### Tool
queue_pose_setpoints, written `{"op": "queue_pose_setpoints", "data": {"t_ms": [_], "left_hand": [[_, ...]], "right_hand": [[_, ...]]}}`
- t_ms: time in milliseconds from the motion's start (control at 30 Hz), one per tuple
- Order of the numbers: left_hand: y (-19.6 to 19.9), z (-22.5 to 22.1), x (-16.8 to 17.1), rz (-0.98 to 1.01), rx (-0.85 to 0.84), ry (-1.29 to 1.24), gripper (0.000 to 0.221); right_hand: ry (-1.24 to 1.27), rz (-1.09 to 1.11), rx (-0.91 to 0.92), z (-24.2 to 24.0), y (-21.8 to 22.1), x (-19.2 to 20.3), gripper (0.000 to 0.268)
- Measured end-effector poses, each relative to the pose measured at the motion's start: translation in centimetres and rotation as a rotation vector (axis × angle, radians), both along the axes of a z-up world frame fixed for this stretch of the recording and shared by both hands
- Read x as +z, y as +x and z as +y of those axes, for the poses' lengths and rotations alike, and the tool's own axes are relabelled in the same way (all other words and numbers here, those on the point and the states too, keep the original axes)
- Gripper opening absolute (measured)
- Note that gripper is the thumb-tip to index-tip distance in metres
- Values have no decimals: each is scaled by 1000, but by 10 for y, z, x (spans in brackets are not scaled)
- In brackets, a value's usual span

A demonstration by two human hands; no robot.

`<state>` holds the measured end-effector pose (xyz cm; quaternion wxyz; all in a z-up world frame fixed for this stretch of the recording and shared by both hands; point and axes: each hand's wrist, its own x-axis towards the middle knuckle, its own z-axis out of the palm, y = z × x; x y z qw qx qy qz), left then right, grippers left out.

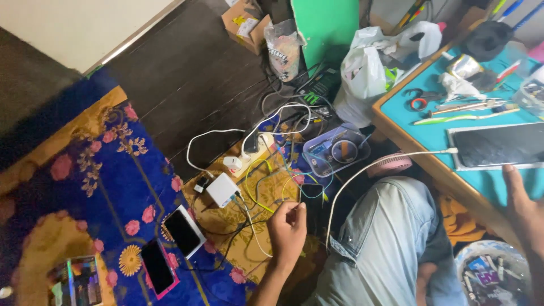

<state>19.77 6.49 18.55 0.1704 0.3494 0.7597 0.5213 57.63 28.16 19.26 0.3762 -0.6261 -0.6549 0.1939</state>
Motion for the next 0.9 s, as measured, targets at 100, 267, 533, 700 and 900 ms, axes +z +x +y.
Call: {"op": "queue_pose_setpoints", "data": {"t_ms": [100, 267, 533, 700, 900], "left_hand": [[1, 1, -5, 15, 24, -18, 18], [27, 35, 20, 149, -81, 98, 14], [94, 116, 87, 380, -428, 433, 9], [122, 123, 105, 419, -499, 501, 12], [123, 80, 82, 377, -454, 409, 6]], "right_hand": [[137, -139, 14, -26, -35, 77, 71], [323, -308, 20, -13, -12, 50, 77], [206, -253, -54, -15, -18, 66, 82], [167, -217, -53, -13, -18, 63, 83], [334, -289, 34, -11, -6, 47, 76]]}}
